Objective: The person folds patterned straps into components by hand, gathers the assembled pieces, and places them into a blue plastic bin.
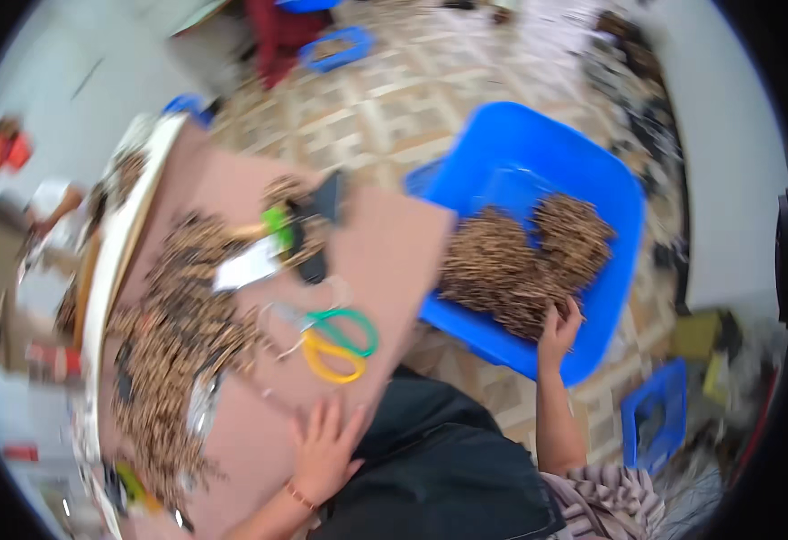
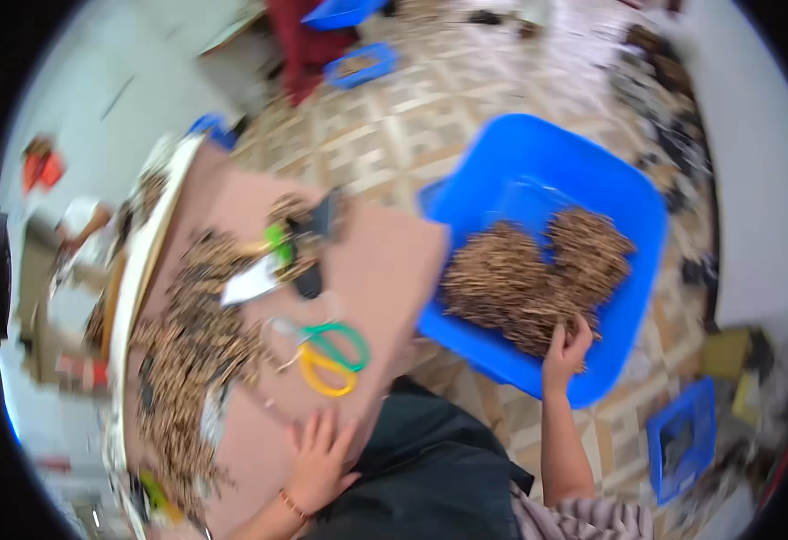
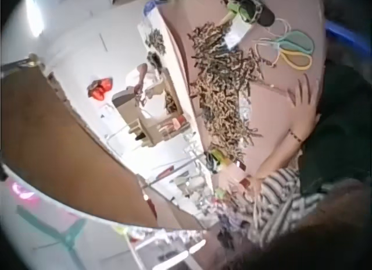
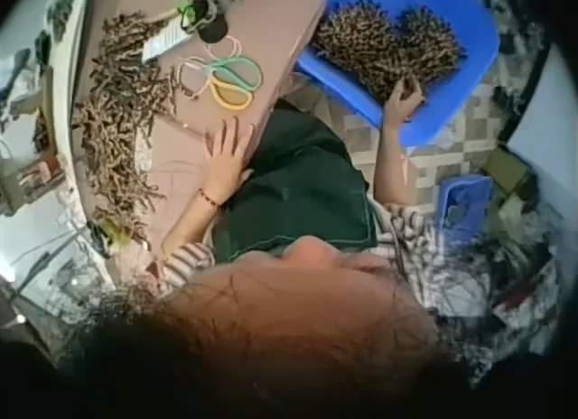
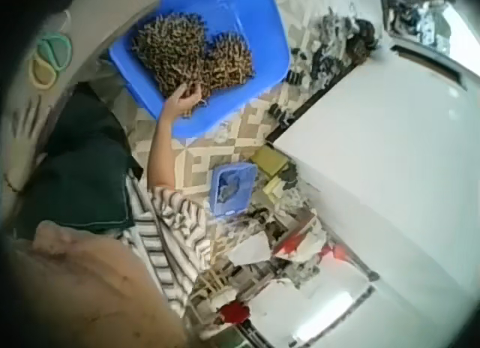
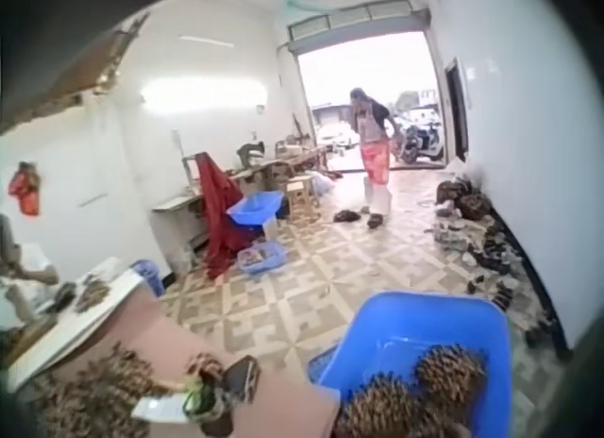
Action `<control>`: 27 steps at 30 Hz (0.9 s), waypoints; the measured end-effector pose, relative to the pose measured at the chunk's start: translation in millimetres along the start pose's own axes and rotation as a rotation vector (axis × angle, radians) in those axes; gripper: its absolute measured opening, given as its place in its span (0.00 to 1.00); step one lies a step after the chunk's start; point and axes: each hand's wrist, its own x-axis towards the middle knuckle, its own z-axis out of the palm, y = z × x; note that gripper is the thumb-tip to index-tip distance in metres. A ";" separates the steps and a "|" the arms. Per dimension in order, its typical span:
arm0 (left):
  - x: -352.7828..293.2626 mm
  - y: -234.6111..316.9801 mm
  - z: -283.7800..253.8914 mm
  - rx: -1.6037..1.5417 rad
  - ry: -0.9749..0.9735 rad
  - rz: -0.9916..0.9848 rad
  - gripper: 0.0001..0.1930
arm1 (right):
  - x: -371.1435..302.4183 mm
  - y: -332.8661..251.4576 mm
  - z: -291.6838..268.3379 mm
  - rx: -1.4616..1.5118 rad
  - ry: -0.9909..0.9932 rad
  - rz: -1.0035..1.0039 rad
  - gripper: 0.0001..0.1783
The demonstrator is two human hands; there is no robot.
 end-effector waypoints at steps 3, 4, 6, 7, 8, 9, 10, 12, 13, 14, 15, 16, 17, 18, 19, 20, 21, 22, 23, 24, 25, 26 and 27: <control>4.4 -3.5 3.4 -0.028 0.029 0.066 0.52 | -38.8 -69.6 21.3 -0.088 -0.229 -0.194 0.17; 3.1 -5.2 8.5 -0.053 0.096 0.078 0.53 | -47.3 -94.5 37.5 -0.072 -0.306 -0.276 0.15; -1.8 -6.2 19.5 -0.088 0.178 0.073 0.54 | -62.6 -142.1 67.7 -0.013 -0.429 -0.376 0.14; -3.9 -5.7 25.6 -0.093 0.193 0.017 0.54 | -70.1 -165.5 84.7 0.032 -0.593 -0.520 0.13; -4.7 -4.8 30.0 -0.082 0.266 0.022 0.50 | -77.7 -189.7 101.3 0.078 -0.749 -0.668 0.13; -5.9 -5.5 32.8 -0.072 0.337 0.038 0.47 | -89.2 -215.7 117.6 0.100 -0.829 -0.721 0.13; -8.1 -5.7 34.0 -0.087 0.381 0.029 0.43 | -102.2 -236.6 132.3 0.119 -0.972 -0.690 0.14; -13.5 -8.7 27.3 -0.163 0.372 0.021 0.41 | -129.3 -268.9 164.2 0.136 -1.229 -0.699 0.12; -18.0 -10.8 26.1 -0.230 0.349 0.031 0.38 | -144.3 -280.6 182.6 0.148 -1.352 -0.739 0.11; -20.8 -13.6 30.5 -0.238 0.359 0.010 0.38 | -158.1 -288.2 198.0 0.156 -1.373 -0.750 0.11; -21.2 -18.4 37.8 -0.439 0.526 0.078 0.34 | -172.0 -290.7 213.8 0.142 -1.446 -0.837 0.11; -25.6 -22.6 43.9 -0.637 0.694 0.145 0.30 | -185.4 -291.7 229.4 0.131 -1.519 -0.923 0.11; -35.9 -26.6 46.9 -0.640 0.702 0.125 0.30 | -196.1 -288.6 246.5 0.141 -1.538 -0.928 0.11; -52.0 -29.8 50.6 -0.720 0.751 0.051 0.27 | -206.1 -283.2 262.5 0.100 -1.493 -0.999 0.11; -69.5 -34.2 54.9 -0.798 0.800 -0.024 0.24 | -215.2 -281.6 275.3 0.061 -1.444 -1.068 0.10; -90.0 -45.6 56.7 -0.746 0.826 -0.124 0.20 | -224.7 -285.1 286.0 0.077 -1.469 -1.073 0.10; -113.2 -59.0 60.3 -0.744 0.869 -0.244 0.19 | -234.5 -287.7 295.2 0.029 -1.363 -1.122 0.10; -136.8 -70.7 65.5 -0.740 0.908 -0.355 0.17 | -241.3 -289.0 300.3 -0.021 -1.247 -1.166 0.10; -159.0 -78.5 73.2 -0.711 0.947 -0.530 0.16 | -246.5 -283.7 305.6 -0.013 -1.260 -1.171 0.10; -178.4 -88.9 80.0 -0.679 0.983 -0.692 0.14 | -249.2 -276.5 312.9 -0.071 -1.299 -1.183 0.10; -195.8 -102.6 88.2 -0.689 1.012 -0.763 0.12 | -251.2 -273.5 317.9 -0.134 -1.333 -1.193 0.09; -210.0 -114.4 96.6 -0.700 1.040 -0.841 0.11 | -255.4 -275.1 319.9 -0.106 -1.302 -1.224 0.06; -220.1 -122.3 101.9 -0.709 1.041 -0.842 0.11 | -258.5 -278.0 320.6 -0.113 -1.307 -1.228 0.06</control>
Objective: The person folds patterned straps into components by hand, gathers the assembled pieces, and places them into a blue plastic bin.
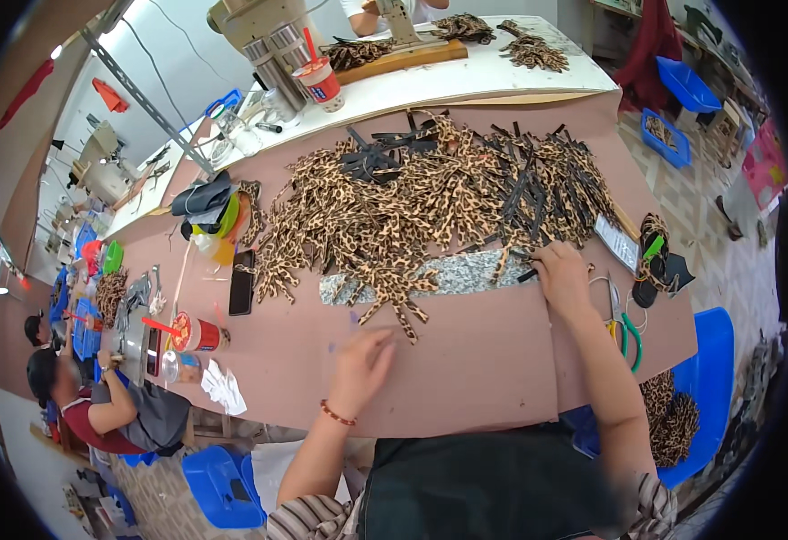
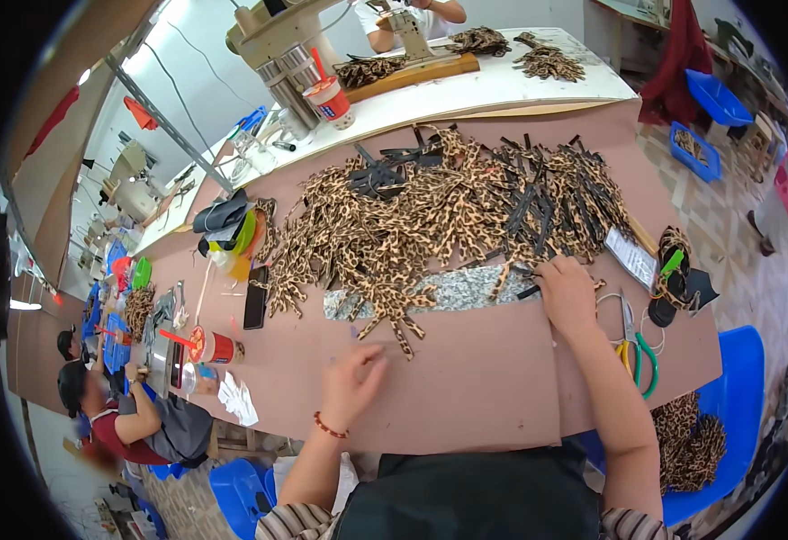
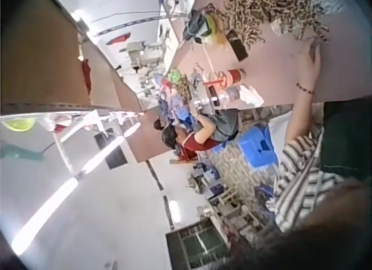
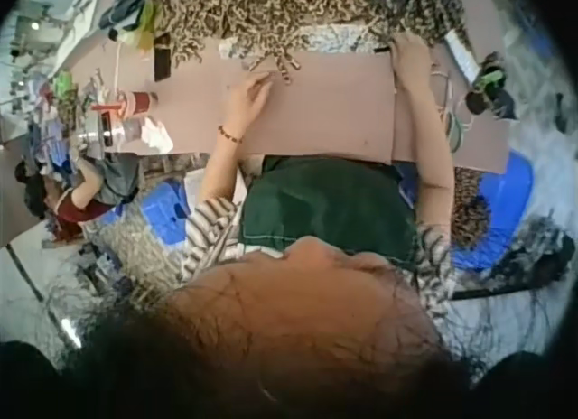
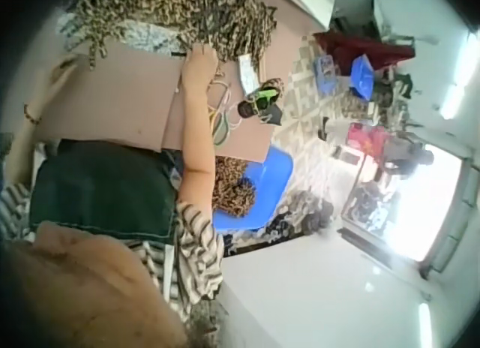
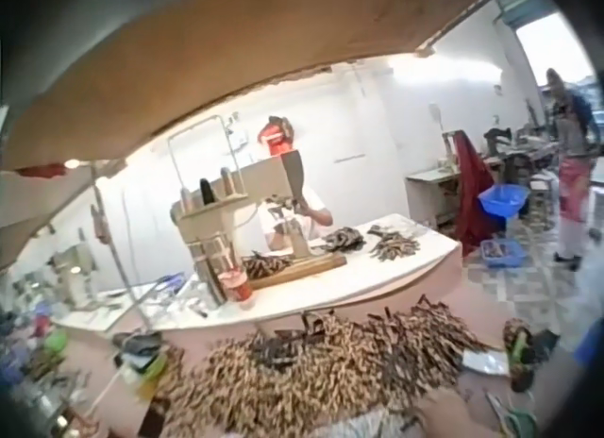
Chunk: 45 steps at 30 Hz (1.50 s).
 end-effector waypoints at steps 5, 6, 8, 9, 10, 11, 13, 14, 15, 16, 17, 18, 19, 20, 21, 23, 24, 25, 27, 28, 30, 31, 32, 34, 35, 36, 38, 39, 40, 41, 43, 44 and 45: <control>34.2 -50.0 -12.7 -0.047 0.154 -0.058 0.08 | 14.3 -37.3 -4.8 0.056 -0.068 -0.125 0.03; 44.8 -59.9 -12.6 -0.055 0.151 -0.061 0.08 | 14.7 -48.7 -5.4 0.089 -0.070 -0.160 0.04; 65.8 -75.8 -13.2 0.152 0.285 0.159 0.11 | 14.9 -67.9 -2.8 0.109 -0.068 -0.169 0.04; 72.6 -79.2 -14.9 0.148 0.283 0.154 0.11 | 15.7 -76.5 -3.9 0.141 -0.095 -0.136 0.04; 78.1 -80.0 -17.4 0.265 0.279 0.131 0.13 | 16.2 -82.4 -5.2 0.174 -0.122 -0.103 0.03; 83.0 -81.7 -17.8 0.378 0.271 0.114 0.15 | 16.3 -84.2 -7.3 0.168 -0.125 -0.098 0.03; 77.4 -91.1 -19.3 0.270 0.147 -0.003 0.17 | 16.0 -84.4 -11.2 0.219 -0.095 -0.002 0.03; 74.1 -95.0 -16.0 0.162 0.023 -0.113 0.19 | 15.4 -80.8 -13.5 0.207 -0.096 0.008 0.03; 67.8 -88.7 -12.5 0.150 0.010 -0.109 0.19 | 12.9 -74.3 -15.1 0.197 -0.080 0.078 0.03; 57.3 -75.4 -11.3 -0.031 -0.028 -0.190 0.19 | 10.5 -69.0 -17.0 0.186 -0.065 0.149 0.02; 45.6 -58.4 -12.8 -0.208 -0.064 -0.279 0.18 | 11.2 -65.8 -21.4 0.203 -0.067 0.220 0.02; 37.5 -41.2 -14.3 -0.218 -0.079 -0.279 0.18 | 11.3 -60.4 -25.0 0.191 -0.072 0.232 0.02; 31.2 -25.0 -13.5 -0.182 -0.171 -0.232 0.19 | 10.1 -51.8 -27.0 0.167 -0.029 0.241 0.02; 24.2 -15.0 -11.9 -0.139 -0.255 -0.186 0.21 | 9.7 -45.9 -28.6 0.152 0.015 0.243 0.02; 14.2 -17.1 -3.7 -0.141 -0.258 -0.190 0.21 | 9.1 -43.2 -28.2 0.156 0.023 0.292 0.03; -0.3 -28.4 12.4 -0.354 -0.209 -0.137 0.23 | 9.0 -41.7 -30.2 0.215 0.001 0.355 0.03; -2.3 -31.8 14.2 -0.352 -0.209 -0.141 0.23 | 9.2 -41.4 -30.8 0.275 -0.017 0.417 0.03; -3.6 -33.5 14.1 -0.439 -0.200 -0.192 0.25 | 8.7 -41.0 -31.1 0.281 -0.020 0.415 0.03; -5.7 -33.7 11.3 -0.520 -0.185 -0.250 0.26 | 4.5 -39.1 -30.5 0.199 -0.025 0.383 0.03; -4.4 -32.6 7.6 -0.568 -0.156 -0.290 0.27 | 1.9 -37.7 -29.3 0.208 -0.028 0.379 0.03; -7.3 -34.7 1.5 -0.600 -0.109 -0.338 0.28 | -2.0 -34.2 -23.8 0.227 -0.039 0.368 0.03; -9.8 -38.4 -0.6 -0.644 -0.038 -0.365 0.29 | -2.5 -33.2 -21.6 0.230 -0.045 0.362 0.03; -11.6 -40.7 -3.1 -0.689 0.032 -0.389 0.30 | -3.3 -33.0 -20.7 0.243 -0.048 0.355 0.03; -11.1 -41.0 -16.4 -0.652 0.080 -0.415 0.29 | -3.0 -34.2 -18.2 0.230 -0.031 0.348 0.03; -8.3 -41.6 -22.2 -0.636 0.101 -0.432 0.29 | -4.4 -34.4 -21.8 0.248 -0.041 0.377 0.03; -4.5 -50.8 -25.0 -0.636 0.093 -0.428 0.29 | -8.3 -32.4 -25.4 0.245 -0.035 0.384 0.03; 6.7 -81.4 -27.4 -0.620 0.148 -0.406 0.26 | -18.4 -28.1 -34.8 0.201 0.007 0.366 0.02; 15.7 -91.7 -33.5 -0.626 0.144 -0.400 0.26 | -19.3 -30.3 -35.4 0.194 0.012 0.367 0.02; 28.3 -101.0 -39.0 -0.755 0.189 -0.460 0.23 | -21.5 -33.2 -34.8 0.238 0.008 0.429 0.03; 38.9 -107.2 -41.2 -0.889 0.224 -0.516 0.21 | -25.2 -31.9 -34.8 0.275 0.012 0.494 0.03; 56.0 -108.4 -49.7 -0.947 0.108 -0.575 0.18 | -18.5 -27.4 -32.7 0.136 0.006 0.324 0.04; 64.7 -108.3 -50.8 -0.974 0.013 -0.646 0.15 | -13.5 -28.9 -33.3 0.103 -0.010 0.350 0.04; 69.0 -111.2 -50.0 -0.993 -0.030 -0.624 0.15 | -9.6 -30.0 -34.3 0.078 -0.014 0.387 0.04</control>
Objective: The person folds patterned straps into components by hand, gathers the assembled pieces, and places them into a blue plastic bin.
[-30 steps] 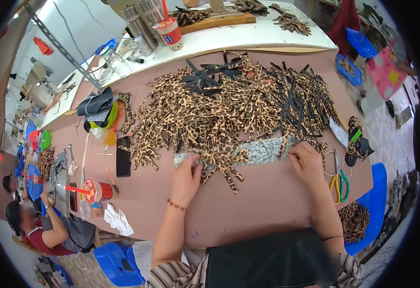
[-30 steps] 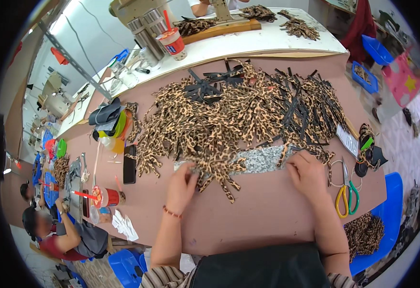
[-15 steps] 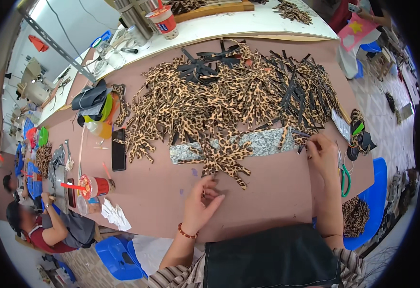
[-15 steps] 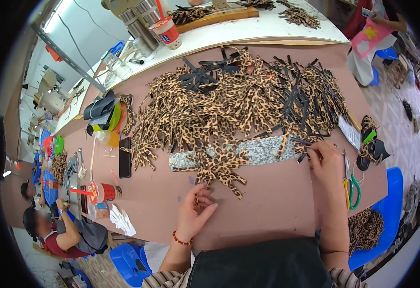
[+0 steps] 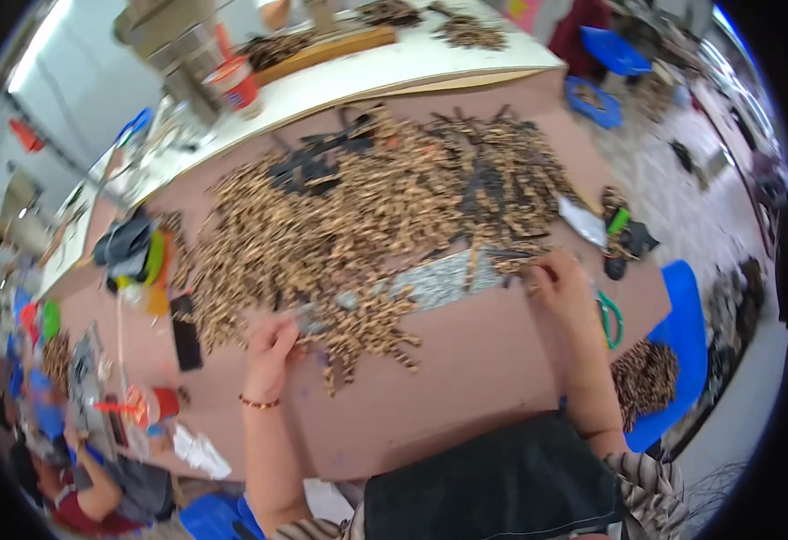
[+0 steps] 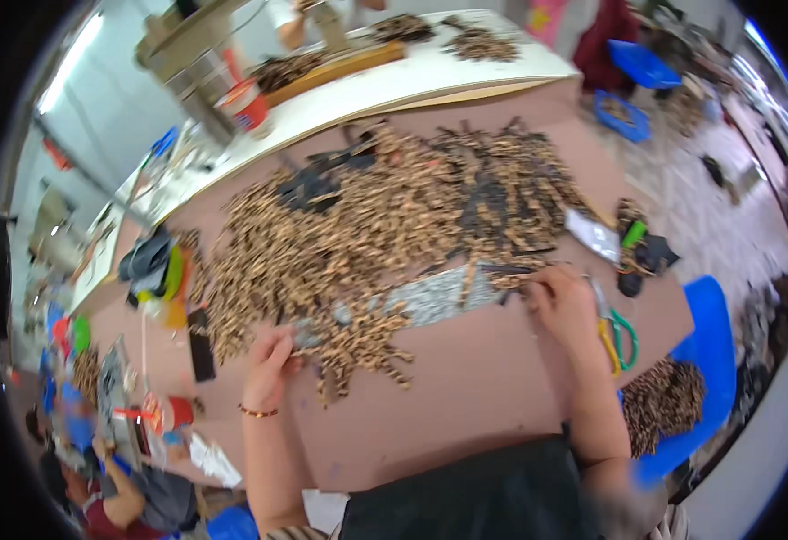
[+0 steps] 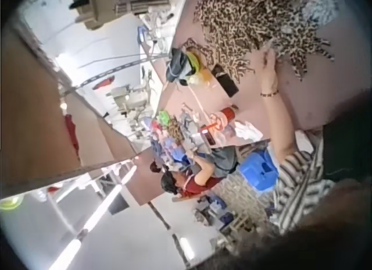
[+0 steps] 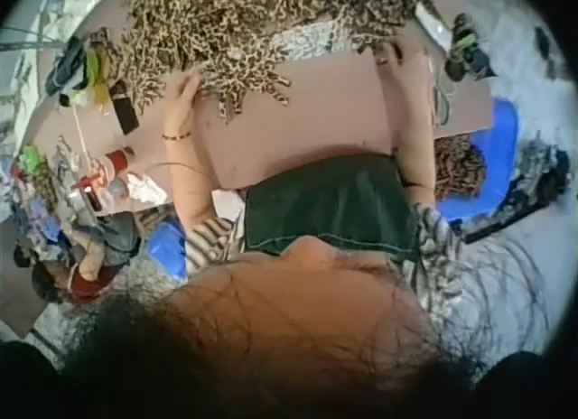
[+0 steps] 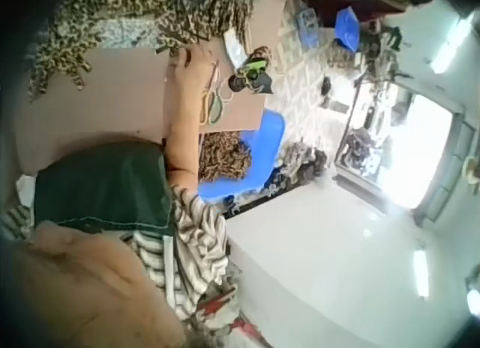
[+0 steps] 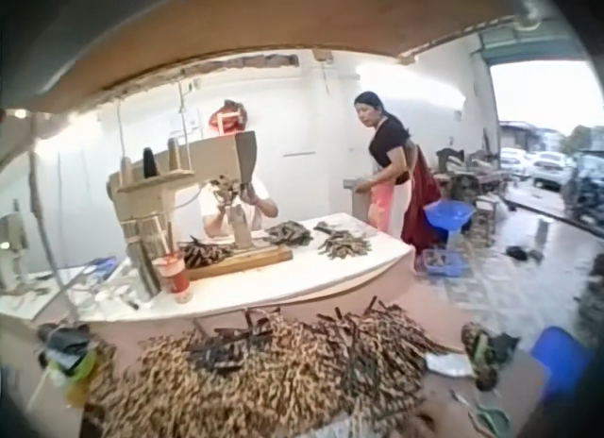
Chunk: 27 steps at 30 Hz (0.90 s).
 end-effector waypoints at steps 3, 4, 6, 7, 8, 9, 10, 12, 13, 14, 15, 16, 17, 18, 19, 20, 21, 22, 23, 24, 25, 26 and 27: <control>-1.4 -0.6 7.9 0.067 -0.097 -0.043 0.11 | 7.8 8.1 -4.2 0.039 0.044 0.031 0.04; -9.6 7.8 16.8 -0.063 -0.139 0.071 0.10 | 10.7 11.8 -7.8 0.023 0.063 0.044 0.04; -27.6 33.0 38.3 -0.198 -0.189 0.182 0.08 | 17.1 17.1 -11.3 -0.008 0.026 0.017 0.04; -39.0 47.1 53.5 -0.318 -0.137 0.307 0.08 | 20.5 20.0 -10.1 -0.013 0.035 0.023 0.04; -46.6 52.2 65.4 -0.438 -0.073 0.436 0.08 | 24.5 21.4 -6.7 -0.001 0.022 -0.023 0.04; -48.5 47.7 74.3 -0.440 -0.077 0.438 0.08 | 28.3 22.6 -3.9 0.009 0.009 -0.068 0.05; -51.3 41.4 81.8 -0.450 0.055 0.504 0.08 | 31.8 23.5 -1.6 0.022 -0.050 -0.046 0.05; -58.5 20.9 88.1 -0.396 0.150 0.588 0.08 | 39.5 21.7 6.7 -0.033 -0.056 -0.074 0.06; -65.8 7.2 92.8 -0.382 0.173 0.456 0.09 | 42.8 23.6 11.3 -0.088 -0.064 -0.100 0.07; -73.4 -6.6 98.7 -0.369 0.193 0.321 0.09 | 44.9 33.6 18.4 -0.114 -0.098 -0.119 0.08; -78.2 -21.4 103.6 -0.350 0.114 0.257 0.10 | 48.9 35.3 21.2 -0.109 -0.100 -0.122 0.08; -81.5 -36.2 107.8 -0.332 0.031 0.189 0.10 | 53.3 36.3 21.1 -0.149 -0.160 -0.126 0.08; -85.7 -53.5 108.5 -0.288 0.014 0.098 0.11 | 57.5 36.4 23.0 -0.184 -0.224 -0.133 0.08; -88.9 -64.6 110.8 -0.246 0.001 0.006 0.13 | 61.1 32.1 23.1 -0.185 -0.181 -0.143 0.06; -90.9 -70.3 114.0 -0.245 0.015 0.004 0.13 | 61.0 24.7 20.4 -0.178 -0.191 -0.149 0.06; -92.5 -73.1 117.2 -0.194 -0.076 -0.023 0.15 | 60.9 13.9 15.6 -0.042 -0.098 -0.160 0.06; -95.6 -75.4 116.5 -0.139 -0.159 -0.052 0.16 | 58.4 1.9 11.3 0.100 -0.010 -0.167 0.05; -96.9 -75.6 115.1 -0.139 -0.133 -0.056 0.16 | 54.2 -11.3 2.6 0.279 -0.093 -0.070 0.05; -95.1 -72.9 114.8 -0.118 -0.233 -0.075 0.19 | 46.3 -18.0 -4.6 0.282 -0.102 -0.067 0.05; -93.6 -72.2 112.1 -0.094 -0.327 -0.088 0.22 | 38.0 -21.7 -6.8 0.412 -0.238 -0.210 0.06; -94.3 -74.5 106.4 -0.092 -0.314 -0.090 0.22 | 29.2 -24.1 -4.7 0.543 -0.372 -0.354 0.07; -92.6 -76.5 102.3 -0.068 -0.381 -0.102 0.21 | 19.6 -26.0 -3.9 0.540 -0.372 -0.351 0.07; -93.0 -78.4 99.7 -0.044 -0.439 -0.112 0.21 | 9.0 -27.1 -1.0 0.544 -0.530 -0.401 0.07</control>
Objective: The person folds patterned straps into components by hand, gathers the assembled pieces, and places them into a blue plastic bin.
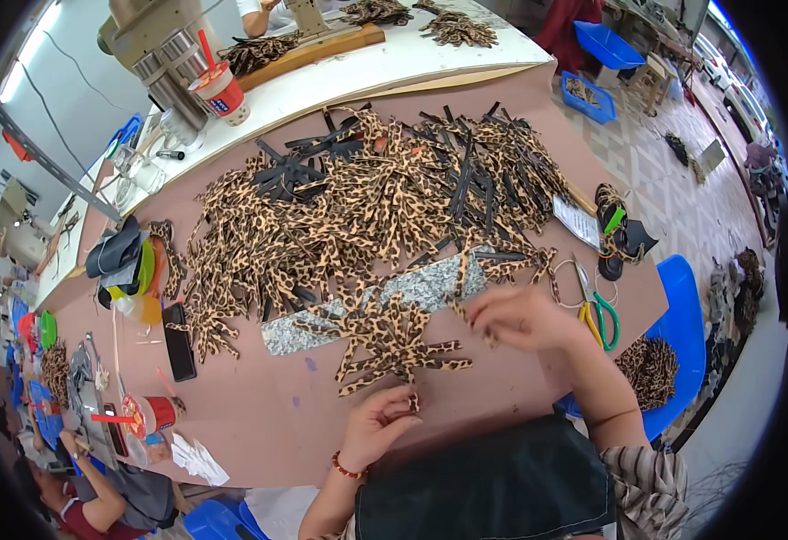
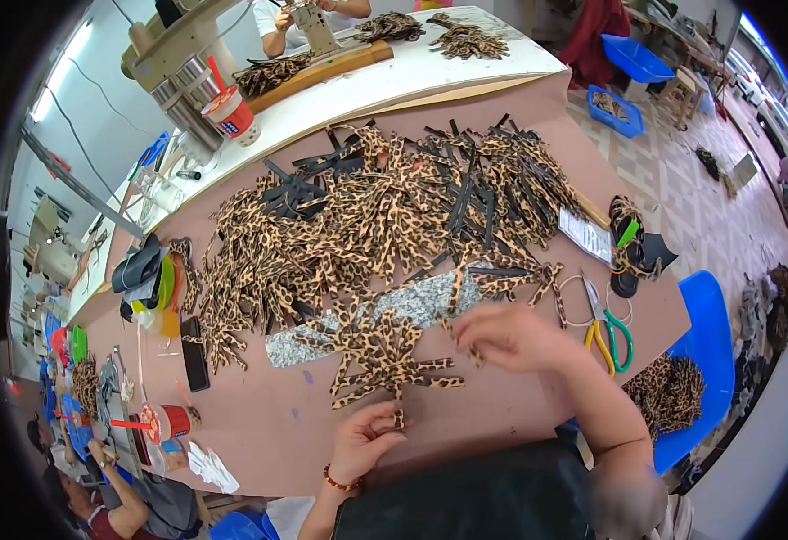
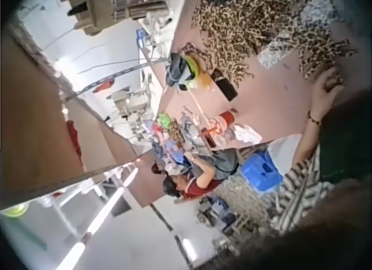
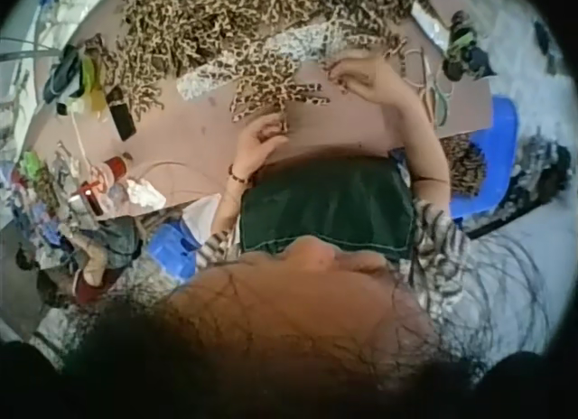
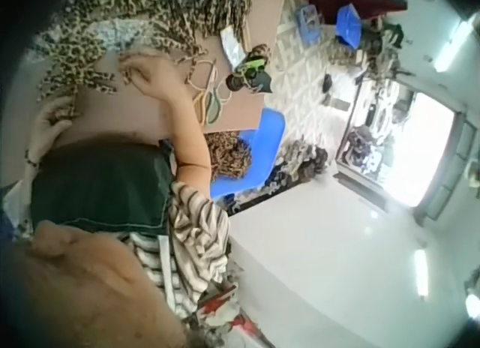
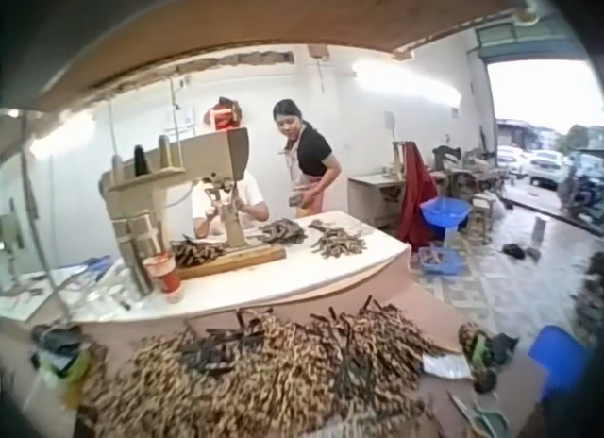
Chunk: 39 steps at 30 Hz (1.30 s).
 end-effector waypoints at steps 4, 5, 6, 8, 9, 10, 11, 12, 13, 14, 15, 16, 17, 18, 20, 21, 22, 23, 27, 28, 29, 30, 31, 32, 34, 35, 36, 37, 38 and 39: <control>4.9 8.1 9.6 0.179 0.024 0.107 0.19 | -14.0 13.3 14.2 -0.075 -0.128 -0.034 0.04; 6.0 9.1 11.3 0.196 0.024 0.136 0.17 | -12.7 10.9 17.3 -0.067 -0.133 -0.031 0.04; 6.3 9.4 12.7 0.214 0.024 0.164 0.16 | -8.5 6.5 20.4 -0.184 -0.080 0.102 0.07; 7.1 8.0 13.7 0.270 0.043 0.157 0.16 | -1.4 1.8 33.5 -0.295 -0.033 0.235 0.10; 8.1 6.7 14.5 0.327 0.056 0.159 0.15 | 2.1 0.9 43.4 -0.397 0.049 0.331 0.12; 9.3 3.8 15.3 0.327 0.063 0.152 0.15 | 5.0 -0.1 50.9 -0.499 0.130 0.427 0.13; 8.8 -0.2 14.7 0.265 0.119 0.172 0.14 | 6.5 -2.8 56.6 -0.525 0.111 0.408 0.12; 8.2 -1.4 15.6 0.203 0.175 0.191 0.14 | 5.9 -2.9 60.4 -0.516 0.104 0.408 0.12; 8.1 -2.6 16.1 0.205 0.185 0.184 0.14 | 5.8 -2.6 63.9 -0.542 0.106 0.401 0.11; 9.5 -1.9 17.2 0.205 0.226 0.187 0.12 | 5.7 -2.4 67.1 -0.569 0.108 0.393 0.10; 9.5 -1.8 18.3 0.205 0.266 0.190 0.10 | 5.2 -2.3 68.8 -0.559 0.101 0.393 0.10; 10.1 -4.0 18.4 0.208 0.277 0.186 0.10 | 5.9 -1.2 68.4 -0.572 0.120 0.348 0.08; 10.8 -6.9 17.9 0.148 0.305 0.219 0.09 | 6.7 -1.7 68.9 -0.586 0.141 0.303 0.07; 11.0 -8.4 17.4 0.089 0.333 0.252 0.07 | 7.1 -6.5 71.1 -0.578 0.137 0.299 0.07; 9.4 -9.1 17.9 0.033 0.348 0.253 0.06 | 6.0 -25.0 76.3 -0.282 0.330 0.072 0.04; 9.9 -8.5 15.8 -0.022 0.343 0.254 0.05 | 4.2 -36.4 79.4 -0.275 0.328 0.070 0.04; 11.0 -6.0 13.4 -0.018 0.349 0.254 0.05 | 1.7 -48.9 82.6 -0.134 0.251 0.163 0.04; 12.0 -2.6 13.6 -0.066 0.301 0.223 0.05 | -2.4 -56.6 85.0 0.001 0.177 0.259 0.05; 12.3 3.6 15.4 -0.006 0.187 0.137 0.05 | -7.5 -40.3 105.9 0.224 -0.042 0.495 0.05; 13.1 2.8 16.6 -0.005 0.186 0.141 0.05 | -7.4 -34.8 111.2 0.340 0.013 0.579 0.05; 13.0 0.8 17.7 0.019 0.162 0.126 0.05 | -6.6 -30.0 116.7 0.459 0.066 0.659 0.05; 12.8 -0.5 18.9 0.042 0.139 0.111 0.05 | -6.3 -25.8 120.9 0.460 0.064 0.653 0.05; 11.6 1.4 21.3 0.096 0.144 0.085 0.05 | -6.2 -22.0 124.4 0.511 0.102 0.622 0.03; 11.6 0.3 22.3 0.098 0.145 0.087 0.05 | -6.6 -18.5 127.7 0.562 0.141 0.591 0.03; 11.6 -1.9 24.0 0.202 0.173 0.143 0.07 | -7.4 -14.5 135.2 0.581 0.172 0.563 0.04; 12.5 -0.7 25.6 0.201 0.173 0.143 0.07 | -7.1 -14.0 137.0 0.599 0.201 0.538 0.05; 13.7 1.9 27.7 0.327 0.214 0.234 0.09 | -6.5 -15.7 136.2 0.598 0.200 0.539 0.05; 14.7 2.9 29.2 0.452 0.254 0.324 0.11 | -6.0 -19.3 134.0 0.637 0.197 0.591 0.06; 15.0 2.4 29.7 0.452 0.253 0.322 0.11 | -5.4 -23.2 132.6 0.676 0.195 0.642 0.06; 15.2 1.6 30.3 0.539 0.279 0.380 0.12 | -4.2 -26.2 131.6 0.677 0.196 0.645 0.06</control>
